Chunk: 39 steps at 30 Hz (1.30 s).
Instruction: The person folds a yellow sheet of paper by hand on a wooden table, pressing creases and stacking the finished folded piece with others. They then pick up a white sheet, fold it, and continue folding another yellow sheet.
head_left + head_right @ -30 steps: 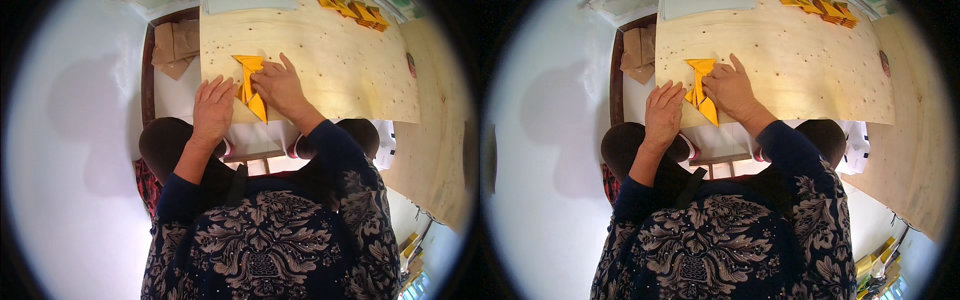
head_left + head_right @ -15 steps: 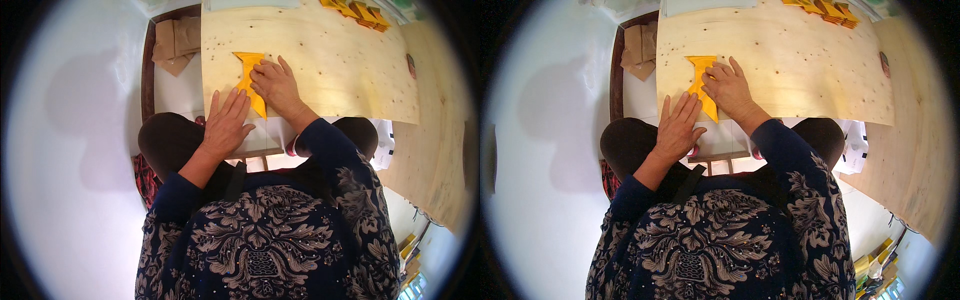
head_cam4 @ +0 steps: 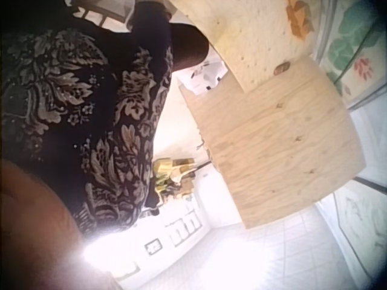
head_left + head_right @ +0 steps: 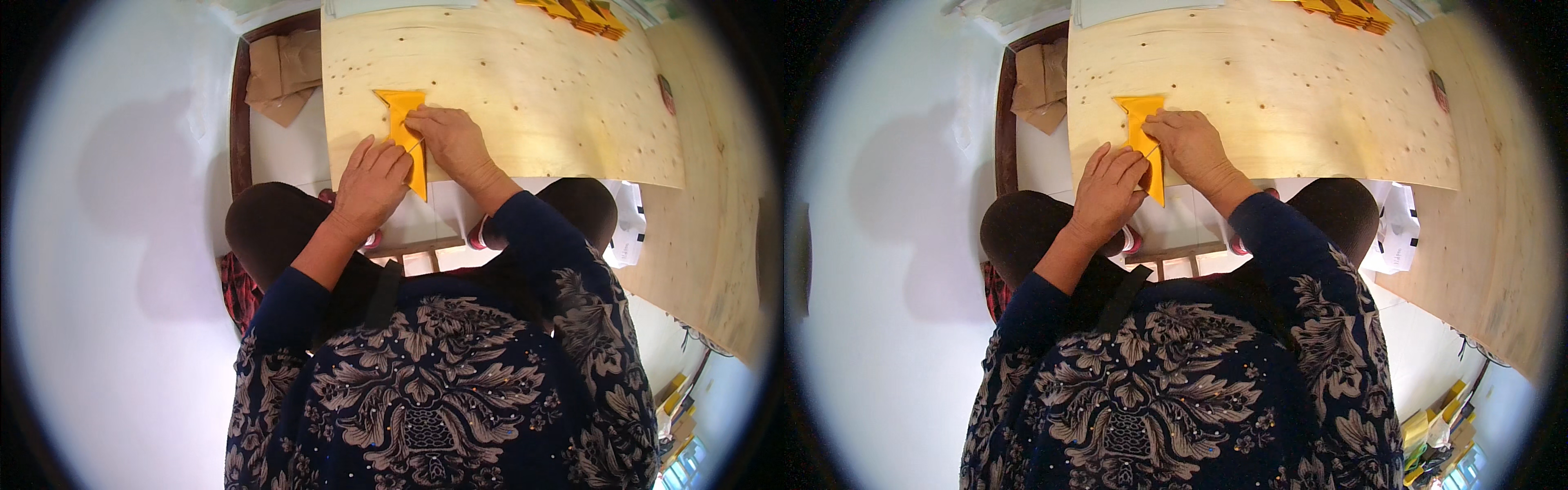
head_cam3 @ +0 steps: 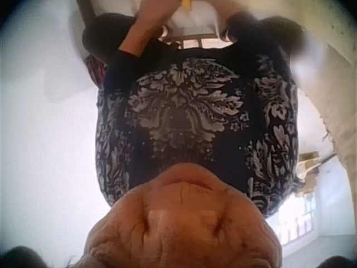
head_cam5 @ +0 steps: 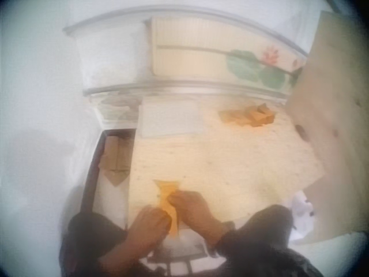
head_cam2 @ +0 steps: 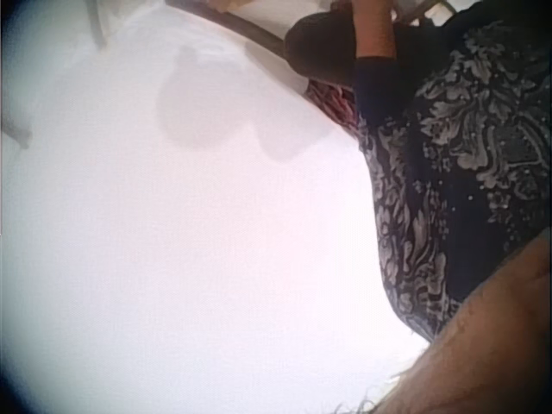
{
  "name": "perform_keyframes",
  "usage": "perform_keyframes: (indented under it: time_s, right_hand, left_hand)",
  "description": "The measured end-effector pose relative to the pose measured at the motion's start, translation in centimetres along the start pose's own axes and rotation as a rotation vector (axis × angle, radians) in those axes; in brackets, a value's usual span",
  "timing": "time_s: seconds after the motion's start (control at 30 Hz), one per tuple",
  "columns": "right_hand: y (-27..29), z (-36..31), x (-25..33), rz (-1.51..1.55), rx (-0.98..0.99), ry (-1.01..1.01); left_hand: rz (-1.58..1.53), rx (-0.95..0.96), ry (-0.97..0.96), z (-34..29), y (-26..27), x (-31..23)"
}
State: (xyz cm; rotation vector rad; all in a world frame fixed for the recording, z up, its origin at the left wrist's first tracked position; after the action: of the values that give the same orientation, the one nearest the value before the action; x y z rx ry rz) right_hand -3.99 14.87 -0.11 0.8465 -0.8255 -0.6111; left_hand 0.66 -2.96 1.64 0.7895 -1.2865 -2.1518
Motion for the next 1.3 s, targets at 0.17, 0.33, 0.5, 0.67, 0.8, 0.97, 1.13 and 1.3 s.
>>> perform_keyframes:
  time_s: [0.17, 0.33, 0.5, 0.67, 0.8, 0.97, 1.13, 1.3]
  right_hand:
    - [0.8, -0.8, -0.3, 0.05, 0.021, 0.123]
    - [0.8, -1.0, -0.3, 0.09, 0.04, 0.098]
    - [0.5, -1.1, -0.4, 0.138, 0.07, 0.046]
    - [0.8, -1.2, -0.6, 0.118, 0.078, 0.128]
    - [0.7, -1.4, -0.9, 0.138, 0.101, 0.124]
    - [0.5, -1.2, -1.9, 0.304, 0.188, -0.038]
    - [1.7, -1.1, -2.4, 0.508, 0.25, -0.047]
    - [1.3, -1.2, -0.8, 0.452, 0.17, -0.108]
  left_hand:
    - [-0.034, -0.042, -0.016, 0.1, 0.1, 0.3]
    - [-0.002, -0.033, -0.085, 0.4, 0.1, 0.5]
    - [-0.047, -0.038, -0.118, 0.3, 0.2, 0.4]
    - [-0.063, -0.036, -0.098, 0.9, 0.2, 0.6]
    - [-0.238, 0.007, 0.126, 2.1, 0.0, 1.4]
    - [-0.442, 0.092, 0.444, 3.8, -0.5, 2.6]
    - [-0.387, 0.118, 0.433, 4.2, -0.7, 2.7]
    - [-0.483, 0.111, 0.484, 3.3, -0.1, 2.5]
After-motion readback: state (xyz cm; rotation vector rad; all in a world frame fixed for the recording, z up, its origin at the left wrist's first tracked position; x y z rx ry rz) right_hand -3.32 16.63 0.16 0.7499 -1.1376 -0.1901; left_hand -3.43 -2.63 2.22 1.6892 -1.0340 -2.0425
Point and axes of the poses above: each hand's wrist, its own z-axis towards the middle knuckle, its own y-axis out of the back of the hand, x = y × z, the point moved 2 cm from there along z, towards the middle knuckle, and after that the axes turned 1 degree about -x, right-handed, at the moved point
